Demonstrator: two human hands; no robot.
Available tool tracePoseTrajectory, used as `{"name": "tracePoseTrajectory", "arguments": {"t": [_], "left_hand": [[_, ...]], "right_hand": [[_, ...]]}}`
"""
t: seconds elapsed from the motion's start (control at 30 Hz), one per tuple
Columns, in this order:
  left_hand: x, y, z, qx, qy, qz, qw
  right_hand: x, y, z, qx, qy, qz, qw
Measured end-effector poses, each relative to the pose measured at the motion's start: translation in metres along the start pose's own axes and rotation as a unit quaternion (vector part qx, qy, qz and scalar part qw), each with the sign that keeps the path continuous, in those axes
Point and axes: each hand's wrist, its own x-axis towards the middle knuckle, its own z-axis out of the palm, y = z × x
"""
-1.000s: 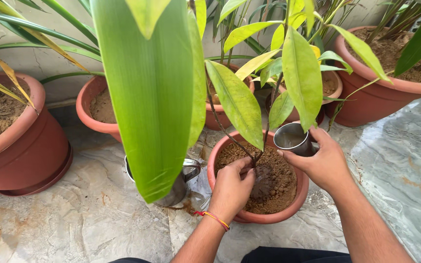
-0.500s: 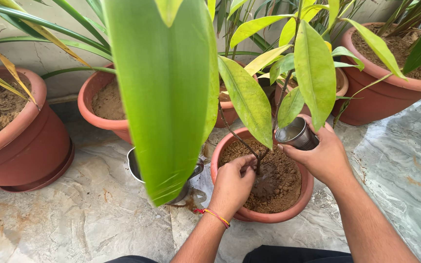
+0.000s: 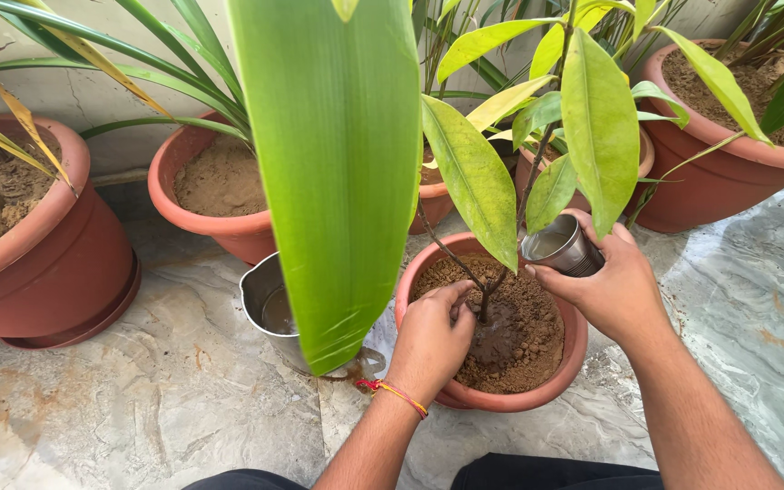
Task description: The person waters several potted plants on a tiled balcony using a metal cup to pour water from a larger metal pitcher. They water the soil around the base of each plant and occasionally use their hands to spread the water into the soil.
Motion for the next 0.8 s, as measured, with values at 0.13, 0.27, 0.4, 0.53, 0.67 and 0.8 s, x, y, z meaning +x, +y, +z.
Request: {"name": "tracePoseTrajectory", "arguments": {"t": [0.13, 0.27, 0.4, 0.53, 0.67, 0.8], "left_hand": [[0.001, -0.001, 0.001, 0.001, 0.003, 0.007, 1.000], [0.000, -0.001, 0.001, -0.001, -0.006, -0.002, 1.000], [0.000, -0.001, 0.001, -0.002, -0.005, 0.001, 1.000], [0.000, -0.001, 0.002, 0.000, -0.002, 0.004, 1.000], [0.000, -0.002, 0.002, 0.003, 0.002, 0.009, 1.000], [0.000, -0.003, 0.003, -0.004, 0.003, 0.008, 1.000]], "right_hand": [[-0.001, 0.004, -0.002, 0.020, 0.009, -0.018, 1.000], [-0.002, 0.010, -0.007, 0.002, 0.015, -0.003, 1.000], [-0.002, 0.018, -0.011, -0.006, 0.021, 0.005, 1.000], [-0.003, 0.023, -0.017, -0.033, 0.029, 0.010, 0.999], [-0.005, 0.020, -0.025, -0.039, 0.030, 0.021, 0.999], [-0.009, 0.016, -0.030, -0.018, 0.034, 0.002, 0.999]]}}
